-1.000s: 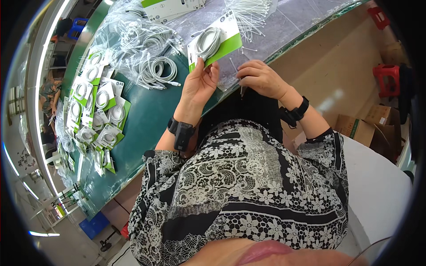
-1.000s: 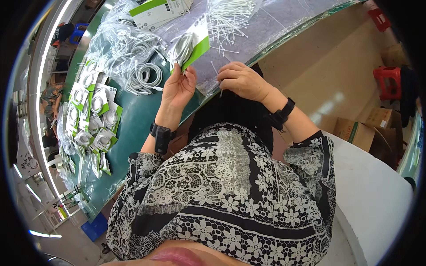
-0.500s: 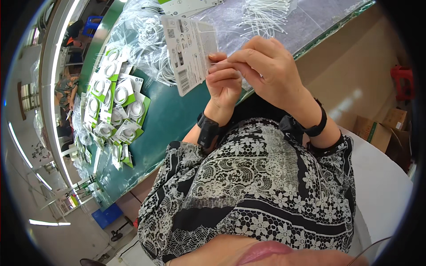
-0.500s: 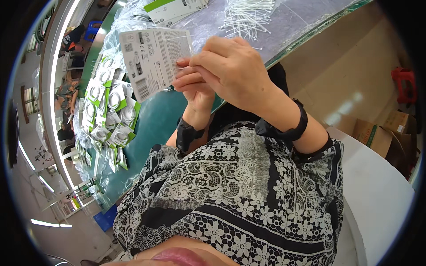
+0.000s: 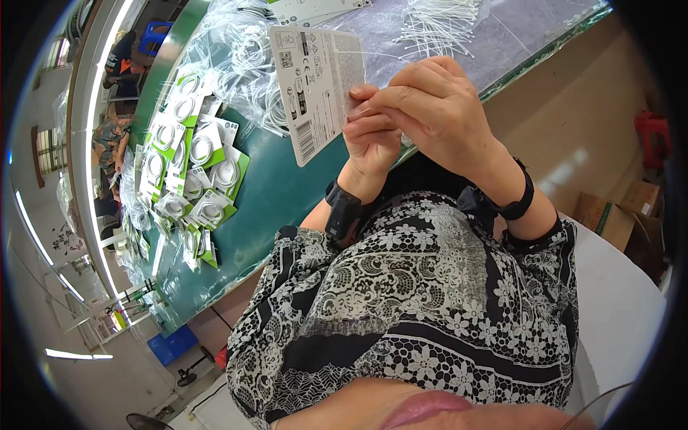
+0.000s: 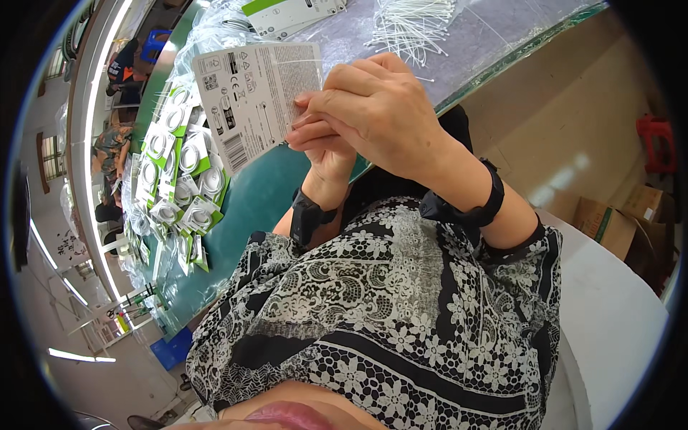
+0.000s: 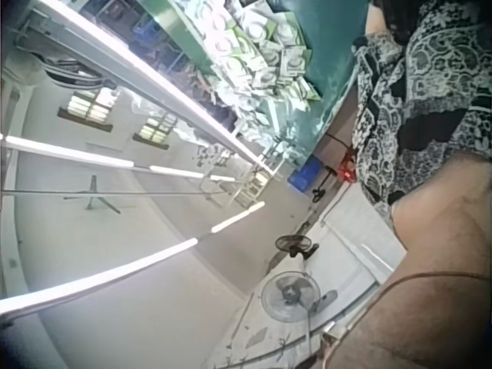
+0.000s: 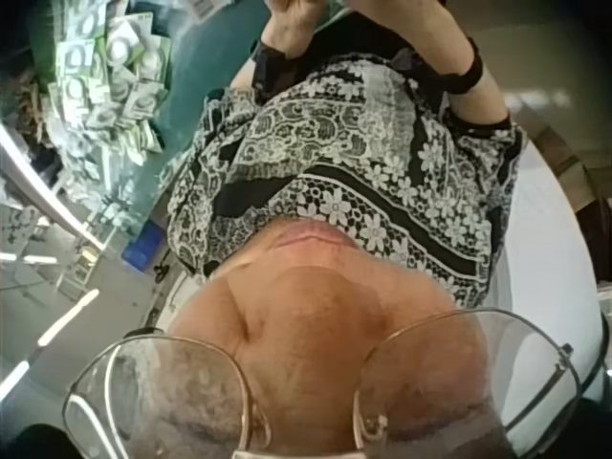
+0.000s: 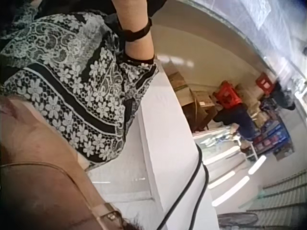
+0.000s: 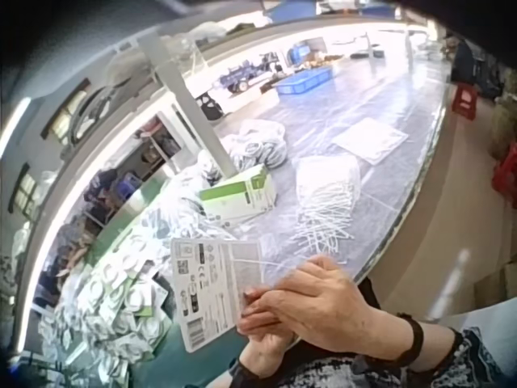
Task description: Packaging USB cables into their retail cardboard boxes at a factory workbench.
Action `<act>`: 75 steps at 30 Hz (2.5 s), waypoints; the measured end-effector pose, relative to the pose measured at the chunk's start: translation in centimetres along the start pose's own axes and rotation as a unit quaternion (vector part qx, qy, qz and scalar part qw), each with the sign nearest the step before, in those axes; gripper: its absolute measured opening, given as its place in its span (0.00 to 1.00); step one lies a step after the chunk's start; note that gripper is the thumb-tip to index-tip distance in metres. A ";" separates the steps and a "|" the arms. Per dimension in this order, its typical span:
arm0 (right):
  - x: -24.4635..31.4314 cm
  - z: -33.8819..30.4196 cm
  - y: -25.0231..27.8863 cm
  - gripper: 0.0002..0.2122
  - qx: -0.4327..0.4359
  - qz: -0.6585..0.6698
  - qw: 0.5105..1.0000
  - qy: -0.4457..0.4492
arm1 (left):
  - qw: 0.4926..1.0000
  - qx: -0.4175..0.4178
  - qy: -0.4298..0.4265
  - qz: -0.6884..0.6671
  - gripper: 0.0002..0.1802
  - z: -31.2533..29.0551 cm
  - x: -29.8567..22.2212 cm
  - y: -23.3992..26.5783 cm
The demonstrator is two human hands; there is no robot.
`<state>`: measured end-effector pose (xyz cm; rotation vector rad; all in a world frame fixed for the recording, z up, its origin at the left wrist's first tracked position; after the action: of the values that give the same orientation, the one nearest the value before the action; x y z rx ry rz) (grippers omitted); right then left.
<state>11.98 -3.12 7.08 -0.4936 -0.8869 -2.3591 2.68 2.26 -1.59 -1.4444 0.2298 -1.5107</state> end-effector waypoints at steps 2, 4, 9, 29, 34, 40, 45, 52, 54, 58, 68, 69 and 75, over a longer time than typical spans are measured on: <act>0.0 0.0 0.0 0.10 -0.004 0.001 1.000 -0.008 | 1.000 -0.006 -0.002 0.005 0.09 -0.2 -0.2 0.0; 0.0 0.0 0.1 0.10 -0.001 0.005 1.000 -0.007 | 1.000 -0.008 -0.001 0.005 0.09 -0.2 -0.2 0.1; -0.3 -0.1 -0.2 0.08 0.002 -0.002 1.000 0.001 | 1.000 -0.014 0.005 0.002 0.09 -0.1 0.1 0.1; -8.1 -5.7 -1.4 0.14 -0.021 0.148 0.946 -0.288 | 0.865 -0.149 -0.107 0.468 0.18 -0.4 -4.5 2.9; -10.7 -6.8 -1.8 0.12 0.010 0.212 0.928 -0.306 | 0.814 -0.193 -0.138 0.530 0.18 0.8 -2.6 1.8; -9.0 -6.9 1.1 0.13 -0.091 -0.038 0.956 -0.277 | 0.758 -0.147 -0.220 0.597 0.17 0.9 -3.8 1.2; -3.9 -5.5 2.6 0.13 -0.054 -0.218 0.974 -0.020 | 0.711 -0.103 -0.226 0.658 0.16 0.8 -2.6 1.1; -2.8 -4.2 1.2 0.12 -0.040 -0.207 0.974 0.089 | 0.693 -0.072 -0.282 0.660 0.14 0.3 -1.4 0.8; -2.7 -4.2 1.3 0.11 -0.040 -0.150 0.985 0.074 | 0.616 -0.031 -0.298 0.729 0.13 0.4 -1.4 -0.4; -2.6 -5.7 1.1 0.07 -0.002 -0.087 0.992 0.094 | 0.200 0.234 -0.277 0.910 0.12 0.6 1.9 -5.2; -6.1 -8.4 -0.5 0.09 0.076 0.094 0.990 -0.075 | 0.090 0.384 -0.257 0.882 0.18 1.2 4.2 -6.8; -6.2 -8.4 -0.6 0.09 0.076 0.101 0.988 -0.087 | 0.081 0.391 -0.257 0.880 0.18 1.4 4.6 -7.0; -6.6 -8.8 -0.5 0.19 0.005 0.035 0.999 0.004 | 0.056 0.394 -0.250 0.883 0.17 1.5 5.5 -7.6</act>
<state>15.50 -6.40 -2.81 -0.5041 -0.8629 -2.2906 1.20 2.67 7.76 0.1905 0.3418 1.0900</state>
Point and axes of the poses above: each hand's wrist, its own z-axis towards the middle knuckle, its own y-axis out of the back of the hand, x = y × z, the point moved 4 cm from there along z, towards the middle knuckle, and after that the axes turned 10 degrees about -y, right-handed, at the moved point
